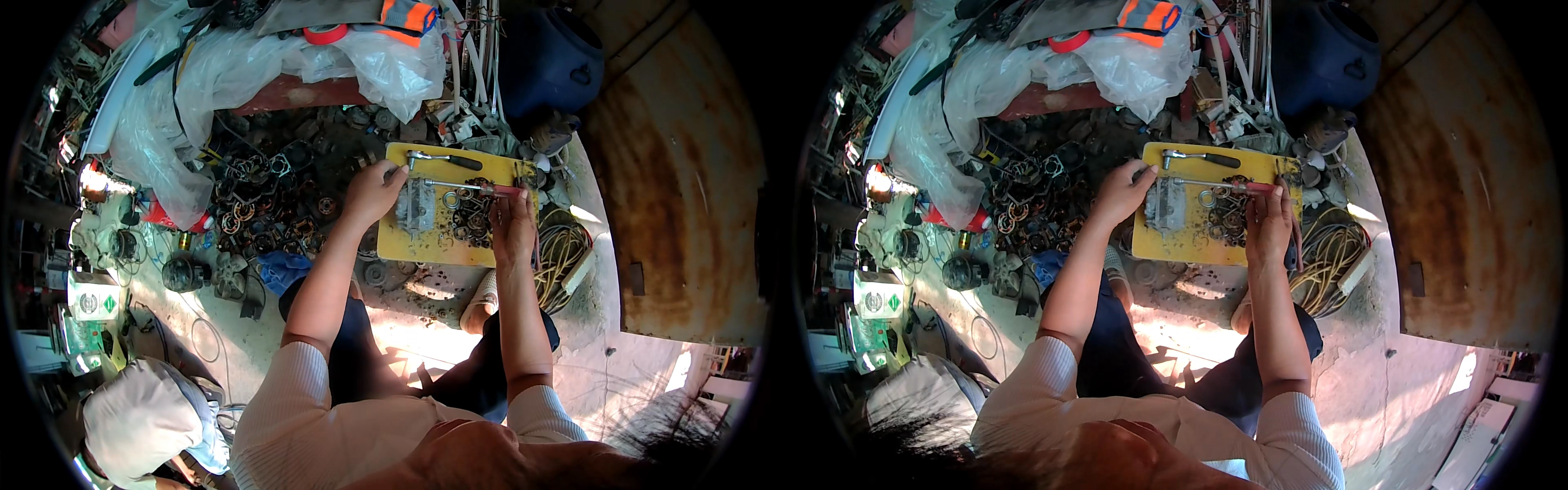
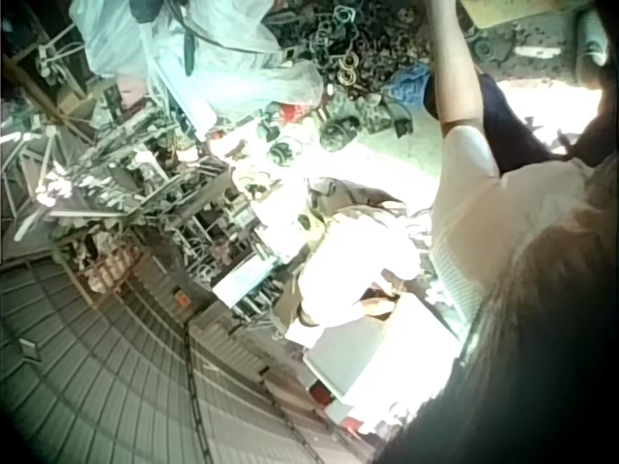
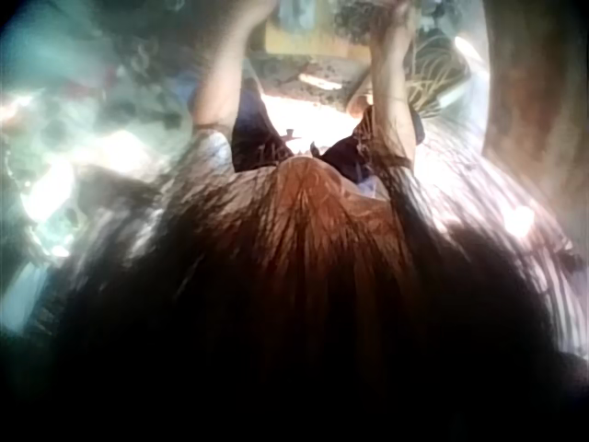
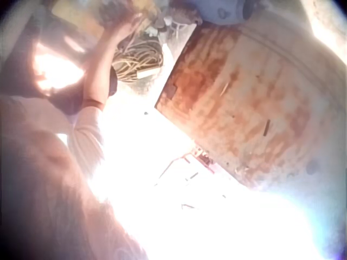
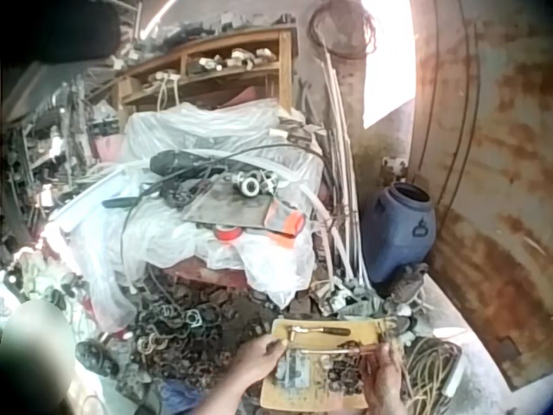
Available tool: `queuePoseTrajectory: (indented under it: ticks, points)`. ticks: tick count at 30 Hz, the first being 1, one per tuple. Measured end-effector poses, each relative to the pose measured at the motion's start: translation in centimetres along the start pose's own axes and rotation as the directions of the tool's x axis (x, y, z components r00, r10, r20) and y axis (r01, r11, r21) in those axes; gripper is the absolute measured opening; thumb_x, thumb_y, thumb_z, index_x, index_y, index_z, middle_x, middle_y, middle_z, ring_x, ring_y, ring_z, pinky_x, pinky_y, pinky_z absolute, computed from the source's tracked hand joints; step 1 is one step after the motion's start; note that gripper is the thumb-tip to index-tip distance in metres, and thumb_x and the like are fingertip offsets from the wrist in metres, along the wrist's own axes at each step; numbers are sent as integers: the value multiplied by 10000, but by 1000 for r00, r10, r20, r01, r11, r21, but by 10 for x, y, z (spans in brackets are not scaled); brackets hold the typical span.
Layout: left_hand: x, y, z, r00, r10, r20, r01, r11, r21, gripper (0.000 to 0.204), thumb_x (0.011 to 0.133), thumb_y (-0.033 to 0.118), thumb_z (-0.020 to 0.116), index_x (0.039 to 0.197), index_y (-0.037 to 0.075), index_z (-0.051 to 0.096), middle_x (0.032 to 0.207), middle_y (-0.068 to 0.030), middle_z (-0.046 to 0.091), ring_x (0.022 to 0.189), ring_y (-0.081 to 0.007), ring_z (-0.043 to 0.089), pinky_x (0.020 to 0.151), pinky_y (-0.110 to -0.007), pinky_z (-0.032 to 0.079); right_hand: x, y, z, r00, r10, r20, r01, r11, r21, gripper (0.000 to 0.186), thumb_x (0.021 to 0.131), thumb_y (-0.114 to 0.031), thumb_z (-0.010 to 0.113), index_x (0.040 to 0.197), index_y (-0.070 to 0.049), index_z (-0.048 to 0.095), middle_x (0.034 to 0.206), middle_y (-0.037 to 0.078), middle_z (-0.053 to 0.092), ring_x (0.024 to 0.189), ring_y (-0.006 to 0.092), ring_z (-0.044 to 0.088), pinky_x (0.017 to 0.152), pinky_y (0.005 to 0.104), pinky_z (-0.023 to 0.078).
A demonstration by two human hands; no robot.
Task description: The person disassembles an electric motor component using a screwdriver to remove internal screws and wires.
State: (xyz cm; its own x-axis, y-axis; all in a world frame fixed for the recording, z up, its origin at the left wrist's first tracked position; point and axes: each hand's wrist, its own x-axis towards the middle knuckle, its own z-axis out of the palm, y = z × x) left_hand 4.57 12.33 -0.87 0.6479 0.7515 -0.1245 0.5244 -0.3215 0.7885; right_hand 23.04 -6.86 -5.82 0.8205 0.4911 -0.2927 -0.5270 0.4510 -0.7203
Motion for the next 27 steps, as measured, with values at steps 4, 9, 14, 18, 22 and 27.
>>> queuePoseTrajectory:
  ticks: [4,9,14,18,22,27]
  points:
    - [5,-8,-3,997,-8,73,23,980,-200,358,952,344,601,1090,16,645,939,-82,676,893,-153,604,783,-305,468,-9,-7,10,999,19,-42,-21,999,-29,398,1003,-211,540,1378,-120,446,1197,24,586,1072,149,584,879,299,471]
    - [7,-20,-11,972,76,223,12,930,-368,304,943,311,628,1059,32,652,941,-44,661,883,-101,580,760,-265,454,10,3,-11,999,-22,50,23,1000,-3,399,975,-276,594,1350,-196,484,1187,-29,587,1016,120,583,848,271,451]
    - [5,-22,-8,987,49,152,-5,960,-279,293,941,297,626,1064,34,658,964,-54,667,899,-127,595,791,-280,463,-11,-8,16,998,17,-52,-20,998,-60,303,1003,-198,534,1305,-194,507,1158,-5,600,1006,127,580,839,325,484]
    - [11,-24,2,995,88,48,-76,975,-211,337,926,324,633,1062,16,656,920,-89,682,872,-190,631,790,-324,483,-1,-3,-3,999,3,52,-3,1000,-10,346,985,-217,573,1318,-173,490,1104,-26,607,942,81,577,798,273,465]
    - [9,-23,2,996,86,23,-80,981,-176,360,908,361,655,1017,18,659,876,-95,685,824,-190,635,748,-326,490,0,-1,4,999,26,27,-27,999,31,380,982,-215,580,1343,-174,469,1066,-32,598,865,71,565,782,279,461]
    - [6,-24,-6,977,144,157,-77,927,-368,312,918,316,655,1018,21,659,889,-57,682,822,-143,604,761,-300,476,-5,-3,4,1000,11,27,-12,1000,19,367,993,-206,555,1346,-182,458,1170,3,589,979,117,595,814,287,456]
